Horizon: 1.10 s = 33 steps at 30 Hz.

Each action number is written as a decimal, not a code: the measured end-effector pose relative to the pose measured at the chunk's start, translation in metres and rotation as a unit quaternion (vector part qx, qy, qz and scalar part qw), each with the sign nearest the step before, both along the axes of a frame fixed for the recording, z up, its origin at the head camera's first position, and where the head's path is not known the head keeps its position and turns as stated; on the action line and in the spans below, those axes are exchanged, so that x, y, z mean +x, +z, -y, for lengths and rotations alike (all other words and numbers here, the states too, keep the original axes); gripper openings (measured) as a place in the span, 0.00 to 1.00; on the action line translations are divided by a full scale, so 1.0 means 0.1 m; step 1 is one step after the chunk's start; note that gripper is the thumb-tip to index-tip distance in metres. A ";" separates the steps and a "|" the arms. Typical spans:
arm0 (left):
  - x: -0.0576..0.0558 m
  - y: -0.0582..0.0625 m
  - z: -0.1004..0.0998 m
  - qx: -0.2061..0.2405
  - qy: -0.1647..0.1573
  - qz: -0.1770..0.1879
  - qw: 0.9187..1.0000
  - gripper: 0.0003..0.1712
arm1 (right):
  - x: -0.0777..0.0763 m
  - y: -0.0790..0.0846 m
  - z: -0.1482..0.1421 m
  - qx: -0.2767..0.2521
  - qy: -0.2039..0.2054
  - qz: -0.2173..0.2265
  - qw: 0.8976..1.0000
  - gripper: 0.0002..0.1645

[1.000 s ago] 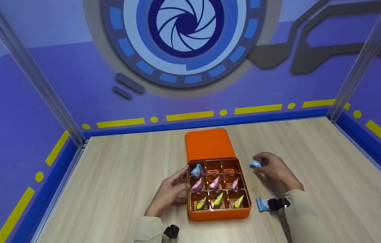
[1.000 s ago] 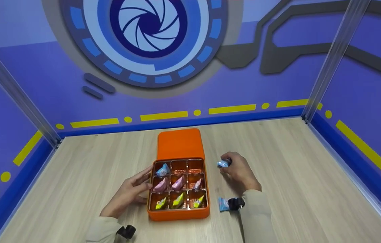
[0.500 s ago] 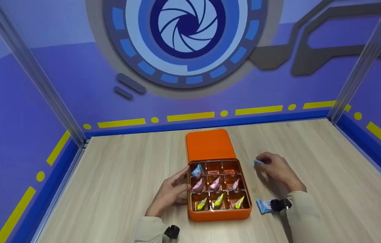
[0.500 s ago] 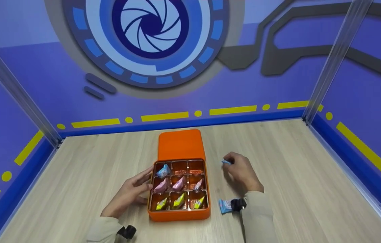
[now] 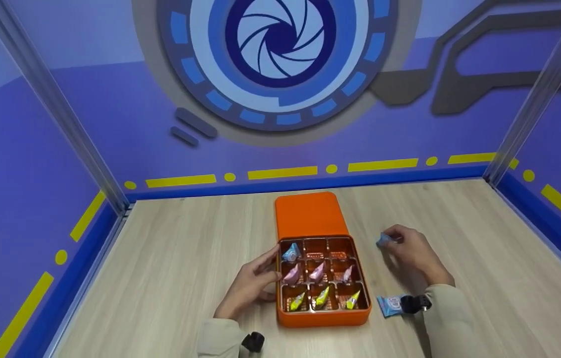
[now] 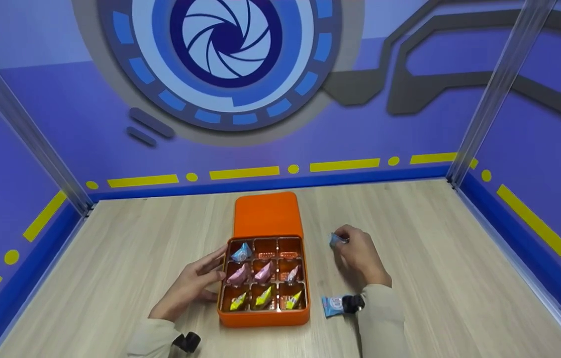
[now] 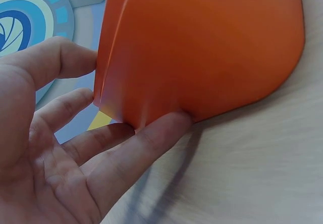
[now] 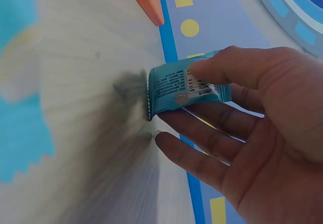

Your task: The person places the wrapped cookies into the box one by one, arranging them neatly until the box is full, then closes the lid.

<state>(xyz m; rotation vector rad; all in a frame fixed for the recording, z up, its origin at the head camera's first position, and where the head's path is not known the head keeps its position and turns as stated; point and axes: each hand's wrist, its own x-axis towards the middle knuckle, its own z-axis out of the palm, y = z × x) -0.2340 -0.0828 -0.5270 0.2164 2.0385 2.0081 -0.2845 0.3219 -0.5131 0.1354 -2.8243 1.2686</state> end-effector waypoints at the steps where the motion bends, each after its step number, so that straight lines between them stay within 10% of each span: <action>1: 0.00 0.00 0.00 0.000 -0.001 -0.001 1.000 0.43 | 0.00 0.00 0.00 0.004 0.000 -0.002 1.000 0.16; 33: -0.01 0.01 0.01 -0.001 -0.011 -0.003 1.000 0.41 | 0.05 0.02 -0.10 -0.021 -0.020 -0.017 0.999 0.12</action>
